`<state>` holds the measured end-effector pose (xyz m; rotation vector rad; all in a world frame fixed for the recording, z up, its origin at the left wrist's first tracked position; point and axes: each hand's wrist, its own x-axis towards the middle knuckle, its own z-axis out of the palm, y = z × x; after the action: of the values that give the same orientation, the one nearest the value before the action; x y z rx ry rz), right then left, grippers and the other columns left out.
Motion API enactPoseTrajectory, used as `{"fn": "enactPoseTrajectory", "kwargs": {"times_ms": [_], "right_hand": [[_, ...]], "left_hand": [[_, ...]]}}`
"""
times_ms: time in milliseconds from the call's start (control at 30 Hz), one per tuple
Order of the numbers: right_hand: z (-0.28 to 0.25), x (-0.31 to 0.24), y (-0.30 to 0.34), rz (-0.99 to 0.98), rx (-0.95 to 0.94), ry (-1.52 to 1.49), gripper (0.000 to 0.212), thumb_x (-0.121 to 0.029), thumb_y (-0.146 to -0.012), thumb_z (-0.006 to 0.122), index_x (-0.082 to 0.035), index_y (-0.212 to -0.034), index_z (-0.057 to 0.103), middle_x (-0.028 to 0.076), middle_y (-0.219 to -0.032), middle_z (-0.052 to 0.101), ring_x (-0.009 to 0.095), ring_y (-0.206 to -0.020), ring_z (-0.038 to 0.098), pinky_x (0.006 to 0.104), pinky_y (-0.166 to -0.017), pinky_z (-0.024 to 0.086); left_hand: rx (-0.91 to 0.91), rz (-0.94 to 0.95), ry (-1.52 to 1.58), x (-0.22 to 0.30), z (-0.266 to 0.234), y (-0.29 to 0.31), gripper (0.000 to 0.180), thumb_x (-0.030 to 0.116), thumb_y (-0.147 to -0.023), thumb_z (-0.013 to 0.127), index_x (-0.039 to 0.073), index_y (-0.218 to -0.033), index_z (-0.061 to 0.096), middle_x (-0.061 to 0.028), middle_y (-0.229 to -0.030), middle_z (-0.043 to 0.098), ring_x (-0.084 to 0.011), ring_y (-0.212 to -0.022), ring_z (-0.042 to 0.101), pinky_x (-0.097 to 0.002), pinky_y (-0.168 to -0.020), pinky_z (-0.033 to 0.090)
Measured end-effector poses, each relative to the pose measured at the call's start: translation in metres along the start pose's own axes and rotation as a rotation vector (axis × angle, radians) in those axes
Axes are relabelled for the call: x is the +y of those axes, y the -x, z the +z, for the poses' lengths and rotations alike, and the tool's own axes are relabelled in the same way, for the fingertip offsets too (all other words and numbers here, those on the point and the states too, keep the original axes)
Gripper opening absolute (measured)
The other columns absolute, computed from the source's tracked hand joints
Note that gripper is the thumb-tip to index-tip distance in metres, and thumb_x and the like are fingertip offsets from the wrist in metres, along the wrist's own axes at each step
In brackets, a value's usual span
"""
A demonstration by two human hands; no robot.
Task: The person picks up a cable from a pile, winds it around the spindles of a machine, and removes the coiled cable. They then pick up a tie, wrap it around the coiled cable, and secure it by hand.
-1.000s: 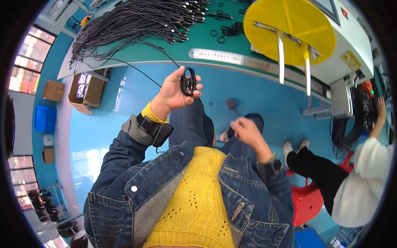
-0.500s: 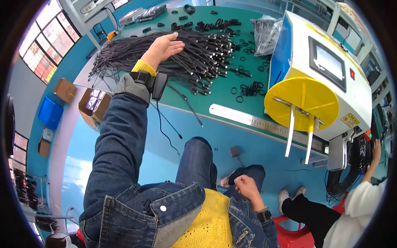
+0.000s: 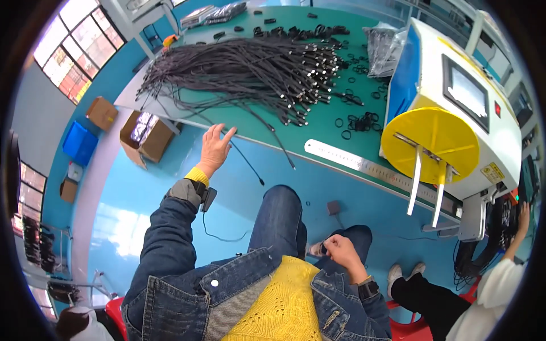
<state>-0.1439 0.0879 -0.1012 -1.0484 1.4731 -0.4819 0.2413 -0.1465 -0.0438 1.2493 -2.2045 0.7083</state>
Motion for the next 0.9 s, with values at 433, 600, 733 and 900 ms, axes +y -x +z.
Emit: {"fn": "enactPoseTrajectory", "kwargs": {"times_ms": [433,600,733,900], "right_hand": [[-0.003,-0.102,0.079,-0.673,0.471,-0.578,0.018,-0.011,-0.087,0.051,0.000,-0.098,0.058,0.006,-0.076,0.060,0.012,-0.064,0.056,0.0223,-0.057,0.043],[-0.026,-0.065,0.098,-0.613,0.315,0.248,0.019,-0.007,-0.084,0.053,0.001,-0.101,0.056,0.013,-0.084,0.059,0.022,-0.071,0.058,0.0281,-0.060,0.044],[-0.045,-0.036,0.121,-0.657,0.626,0.588,0.020,-0.004,-0.083,0.053,0.002,-0.103,0.055,0.015,-0.085,0.059,0.025,-0.074,0.059,0.0298,-0.064,0.046],[-0.072,-0.029,0.142,-0.727,1.061,0.660,0.022,0.007,-0.080,0.048,0.002,-0.100,0.057,0.017,-0.088,0.058,0.030,-0.078,0.058,0.0341,-0.069,0.047]], "left_hand": [[0.157,0.507,0.507,0.128,-0.099,-0.065,0.023,0.010,-0.068,0.064,0.008,-0.090,0.060,-0.0025,-0.063,0.044,-0.0182,-0.056,0.050,-0.0298,-0.047,0.041],[0.049,0.477,0.681,0.202,-0.113,-0.058,0.024,0.013,-0.068,0.064,0.008,-0.091,0.059,-0.0028,-0.063,0.044,-0.0184,-0.056,0.051,-0.0300,-0.047,0.042],[-0.052,0.360,0.832,0.239,-0.116,-0.059,0.024,0.013,-0.069,0.064,0.008,-0.091,0.059,-0.0038,-0.065,0.047,-0.0208,-0.059,0.054,-0.0309,-0.048,0.043],[-0.162,0.381,1.057,0.286,-0.136,-0.080,0.026,0.009,-0.071,0.064,0.007,-0.096,0.059,-0.0060,-0.067,0.051,-0.0250,-0.060,0.054,-0.0327,-0.050,0.044]]}}
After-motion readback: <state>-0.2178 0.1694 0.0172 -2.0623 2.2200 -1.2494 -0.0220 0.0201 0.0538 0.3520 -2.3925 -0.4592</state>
